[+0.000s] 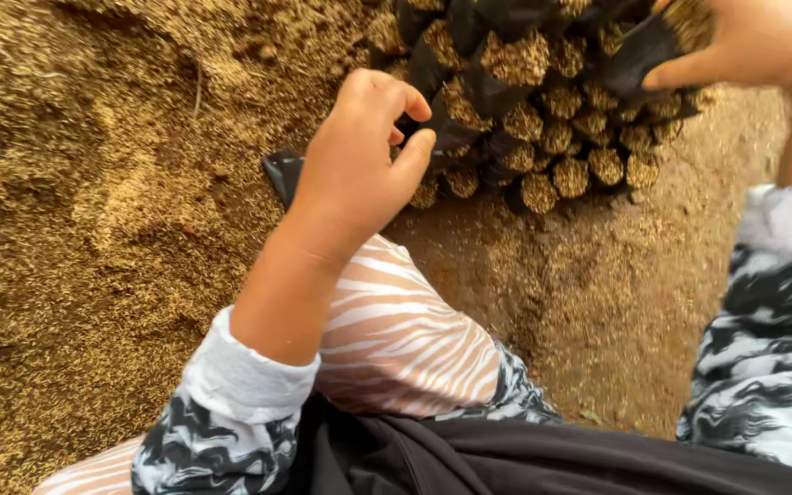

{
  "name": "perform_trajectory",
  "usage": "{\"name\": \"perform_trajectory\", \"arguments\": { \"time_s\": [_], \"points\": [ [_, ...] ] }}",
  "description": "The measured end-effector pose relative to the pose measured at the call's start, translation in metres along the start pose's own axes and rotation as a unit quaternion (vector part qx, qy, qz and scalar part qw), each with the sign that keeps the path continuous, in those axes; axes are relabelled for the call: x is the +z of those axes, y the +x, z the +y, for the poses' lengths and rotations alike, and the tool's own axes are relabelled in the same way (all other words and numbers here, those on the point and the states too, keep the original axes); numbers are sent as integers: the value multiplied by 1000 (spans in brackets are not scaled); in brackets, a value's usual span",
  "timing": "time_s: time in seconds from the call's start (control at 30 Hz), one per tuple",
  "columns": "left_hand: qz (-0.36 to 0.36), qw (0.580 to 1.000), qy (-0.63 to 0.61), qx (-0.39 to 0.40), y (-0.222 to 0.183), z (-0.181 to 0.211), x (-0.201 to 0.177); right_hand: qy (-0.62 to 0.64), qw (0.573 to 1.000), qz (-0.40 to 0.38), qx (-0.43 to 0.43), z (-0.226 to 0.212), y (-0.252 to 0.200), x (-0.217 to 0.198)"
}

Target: The person sits on a large pile of dried plant material and repeatedly fills small black plastic bags by hand. They pack the material into the bags, fold the tops, and place the filled bags in a stack to the right.

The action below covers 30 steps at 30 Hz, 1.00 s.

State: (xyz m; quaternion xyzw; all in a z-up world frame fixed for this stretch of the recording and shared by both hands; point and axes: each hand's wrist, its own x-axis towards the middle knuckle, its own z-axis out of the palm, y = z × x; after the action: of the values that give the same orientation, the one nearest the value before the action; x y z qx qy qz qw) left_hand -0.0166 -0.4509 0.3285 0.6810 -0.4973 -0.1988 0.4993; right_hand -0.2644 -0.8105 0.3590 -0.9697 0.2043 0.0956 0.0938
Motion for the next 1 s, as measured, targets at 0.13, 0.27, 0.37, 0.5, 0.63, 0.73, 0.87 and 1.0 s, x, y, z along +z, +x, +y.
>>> {"name": "perform_trajectory", "arguments": {
  "time_s": [0.13,0.27,0.37,0.5,0.63,0.73,0.87,1.0],
  "points": [
    [-35,999,-2,-23,0,6,0,17,994,-93,56,-51,-32,53],
    [-38,999,15,-24,-2,9,-2,108,937,-216,251,-97,-47,134],
    [-38,999,12,-27,-2,13,-5,117,958,-155,213,-110,-57,202],
    [-41,998,16,-39,-6,16,-8,153,939,-108,290,-109,-61,286],
    [-43,998,18,-40,-7,19,-9,115,941,-65,312,-98,-58,342],
    [-47,997,35,-45,-7,21,-11,60,947,-27,314,-96,-50,362],
    [-48,997,35,-53,-11,20,-14,32,953,19,301,-103,-72,373],
    [-47,997,26,-56,-13,21,-18,-39,978,70,195,-119,-93,386]
  ]
}}
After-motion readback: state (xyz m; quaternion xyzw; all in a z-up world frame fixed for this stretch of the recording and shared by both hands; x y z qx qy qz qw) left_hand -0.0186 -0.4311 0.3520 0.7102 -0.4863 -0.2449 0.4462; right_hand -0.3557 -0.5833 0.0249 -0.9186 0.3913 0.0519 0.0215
